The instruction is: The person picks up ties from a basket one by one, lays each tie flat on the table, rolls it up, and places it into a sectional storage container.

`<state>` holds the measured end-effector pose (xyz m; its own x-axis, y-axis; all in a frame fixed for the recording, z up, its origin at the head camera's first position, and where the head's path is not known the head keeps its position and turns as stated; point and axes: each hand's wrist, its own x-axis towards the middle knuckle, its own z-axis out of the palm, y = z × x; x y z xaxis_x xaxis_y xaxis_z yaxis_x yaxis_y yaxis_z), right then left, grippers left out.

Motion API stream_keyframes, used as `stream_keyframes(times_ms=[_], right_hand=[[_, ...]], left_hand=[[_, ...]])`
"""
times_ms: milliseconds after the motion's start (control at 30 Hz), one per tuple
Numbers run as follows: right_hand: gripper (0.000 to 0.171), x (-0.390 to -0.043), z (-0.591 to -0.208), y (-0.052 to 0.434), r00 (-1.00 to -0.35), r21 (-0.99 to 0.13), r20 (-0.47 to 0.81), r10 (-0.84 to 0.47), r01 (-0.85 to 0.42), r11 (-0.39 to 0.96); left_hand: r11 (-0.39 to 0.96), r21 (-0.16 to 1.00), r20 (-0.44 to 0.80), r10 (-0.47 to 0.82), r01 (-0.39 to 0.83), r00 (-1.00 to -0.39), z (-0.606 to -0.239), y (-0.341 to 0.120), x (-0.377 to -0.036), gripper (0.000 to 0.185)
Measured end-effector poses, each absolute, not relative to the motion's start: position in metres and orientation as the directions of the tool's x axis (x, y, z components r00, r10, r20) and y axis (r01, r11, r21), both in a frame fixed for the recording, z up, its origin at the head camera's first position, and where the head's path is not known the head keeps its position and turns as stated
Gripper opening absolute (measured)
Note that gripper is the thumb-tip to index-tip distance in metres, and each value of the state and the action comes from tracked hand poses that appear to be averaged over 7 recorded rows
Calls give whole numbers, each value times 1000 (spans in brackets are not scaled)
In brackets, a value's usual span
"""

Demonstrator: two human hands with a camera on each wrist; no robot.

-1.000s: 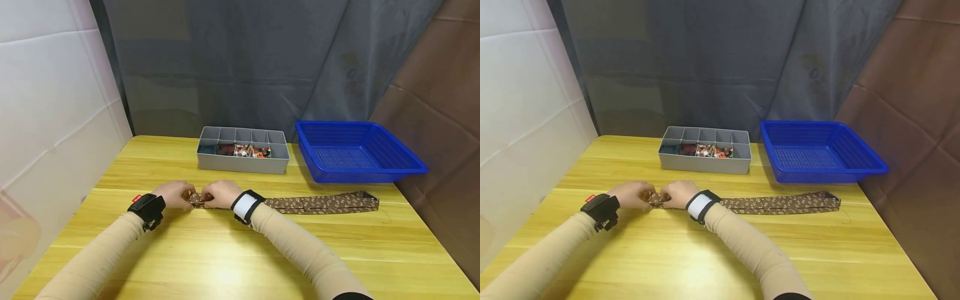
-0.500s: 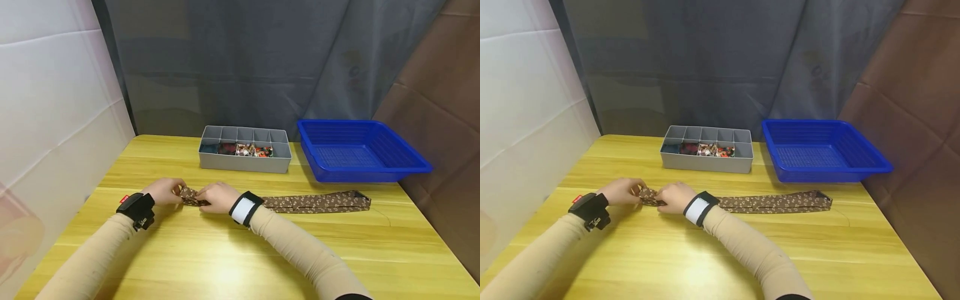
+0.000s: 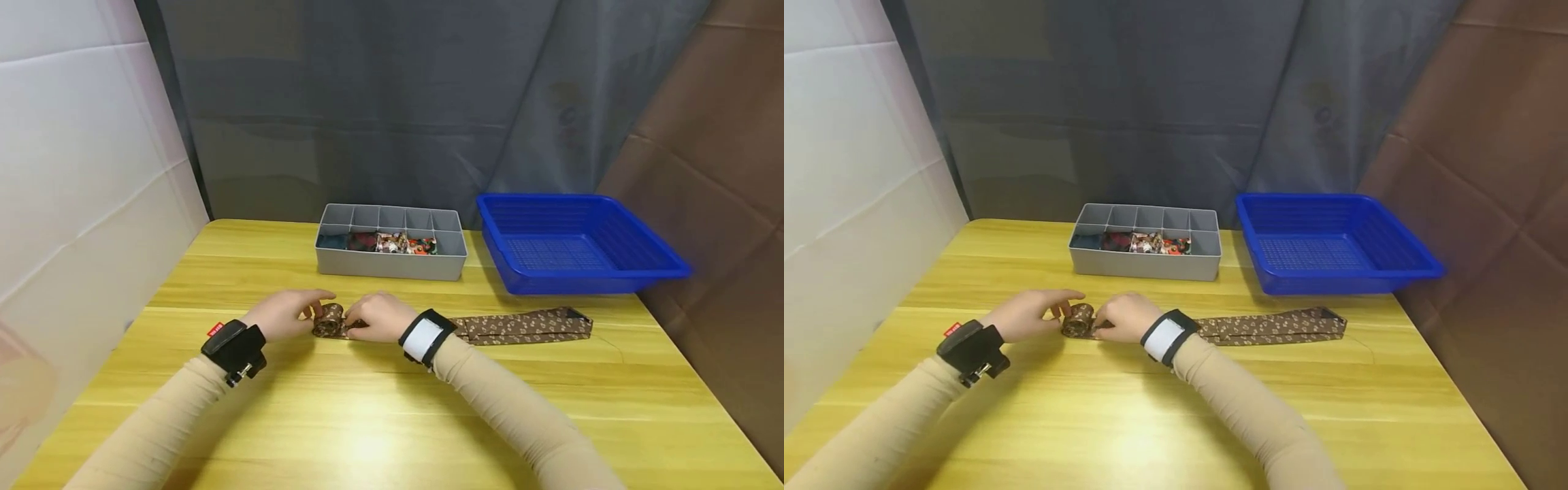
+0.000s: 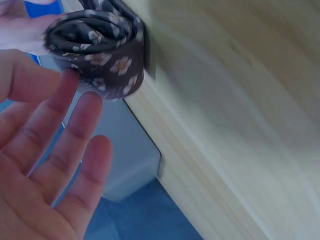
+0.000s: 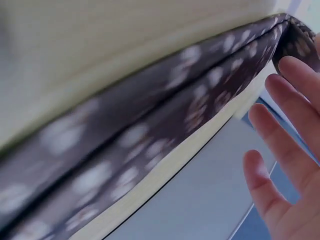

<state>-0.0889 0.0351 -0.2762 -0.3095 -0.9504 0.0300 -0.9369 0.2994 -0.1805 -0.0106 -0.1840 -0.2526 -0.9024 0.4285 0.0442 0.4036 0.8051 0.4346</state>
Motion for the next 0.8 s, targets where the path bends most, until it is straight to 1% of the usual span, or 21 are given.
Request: stream_keyframes(times_ms=[167, 300, 400, 500, 667, 800], right_hand=[[19, -89, -275, 53, -326, -201, 116, -938, -933, 299], [25, -85, -275, 58, -321, -206, 158, -934, -935, 287], [29, -84, -278, 58, -297, -195, 155, -942, -944, 265], [30, -82, -281, 57, -283, -209, 139, -949, -945, 252], [33, -82, -282, 56, -300, -205, 81, -951, -938, 278], [35, -80, -283, 53, -302, -171, 47, -952, -941, 290]], left_hand=[[762, 459, 68, 483, 457, -873, -259, -174, -11, 51], [762, 440, 72, 498, 475, -864, -262, -164, -10, 47], [776, 413, 65, 497, 477, -865, -263, -159, -10, 43], [778, 404, 59, 502, 481, -863, -265, -156, -10, 40], [777, 431, 46, 488, 458, -872, -269, -158, -15, 40], [825, 411, -2, 427, 389, -904, -273, -165, -18, 46]])
